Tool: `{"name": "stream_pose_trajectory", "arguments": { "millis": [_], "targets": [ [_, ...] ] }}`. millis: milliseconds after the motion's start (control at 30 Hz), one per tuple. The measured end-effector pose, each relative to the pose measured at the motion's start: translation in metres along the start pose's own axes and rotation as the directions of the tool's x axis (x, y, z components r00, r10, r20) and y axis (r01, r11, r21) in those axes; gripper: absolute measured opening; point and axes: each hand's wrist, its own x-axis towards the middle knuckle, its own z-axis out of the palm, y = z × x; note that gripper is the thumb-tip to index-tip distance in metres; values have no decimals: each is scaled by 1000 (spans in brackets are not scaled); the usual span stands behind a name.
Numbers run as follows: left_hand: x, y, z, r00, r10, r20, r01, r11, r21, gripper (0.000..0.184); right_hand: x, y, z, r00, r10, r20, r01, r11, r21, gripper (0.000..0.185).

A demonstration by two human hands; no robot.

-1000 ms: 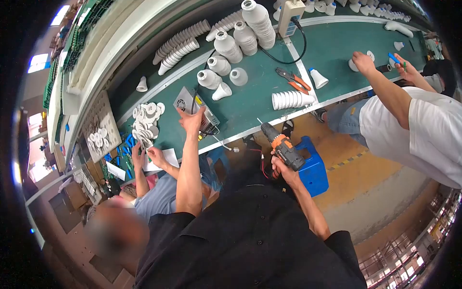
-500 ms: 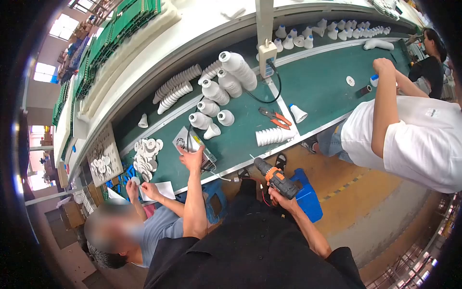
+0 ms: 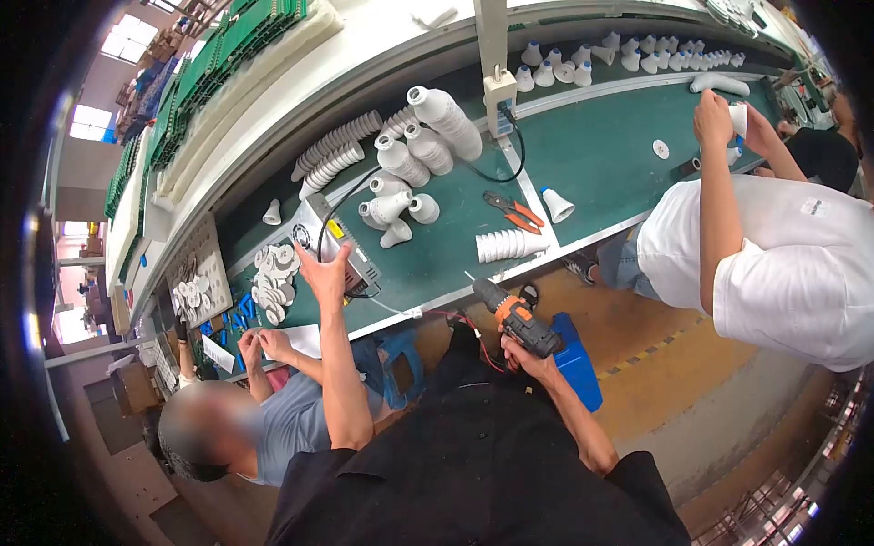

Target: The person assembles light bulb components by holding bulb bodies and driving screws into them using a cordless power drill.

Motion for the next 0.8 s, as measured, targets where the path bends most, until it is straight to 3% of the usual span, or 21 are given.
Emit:
{"name": "stream_pose_trajectory", "arguments": {
  "millis": [333, 433, 567, 633, 800],
  "targets": [
    [14, 54, 2, 998, 12, 67, -6, 996, -94, 117, 1, -4, -18, 998, -56, -16, 56, 998, 15, 20],
    [29, 47, 21, 996, 9, 90, 0, 996, -90, 116, 1, -8, -23, 995, -94, -28, 94, 995, 9, 20],
    [44, 33, 37, 990, -1, 138, 15, 995, -103, 115, -3, -14, -28, 999, -21, -50, 23, 999, 32, 20],
    [44, 44, 36, 990, 59, 125, -42, 990, -138, 115, -5, -14, -30, 998, 31, -54, -29, 999, 39, 19],
    [41, 82, 26, 993, 99, 65, -90, 988, -129, 115, -3, -12, -27, 997, -34, -70, 37, 999, 39, 19]
  ]
}}
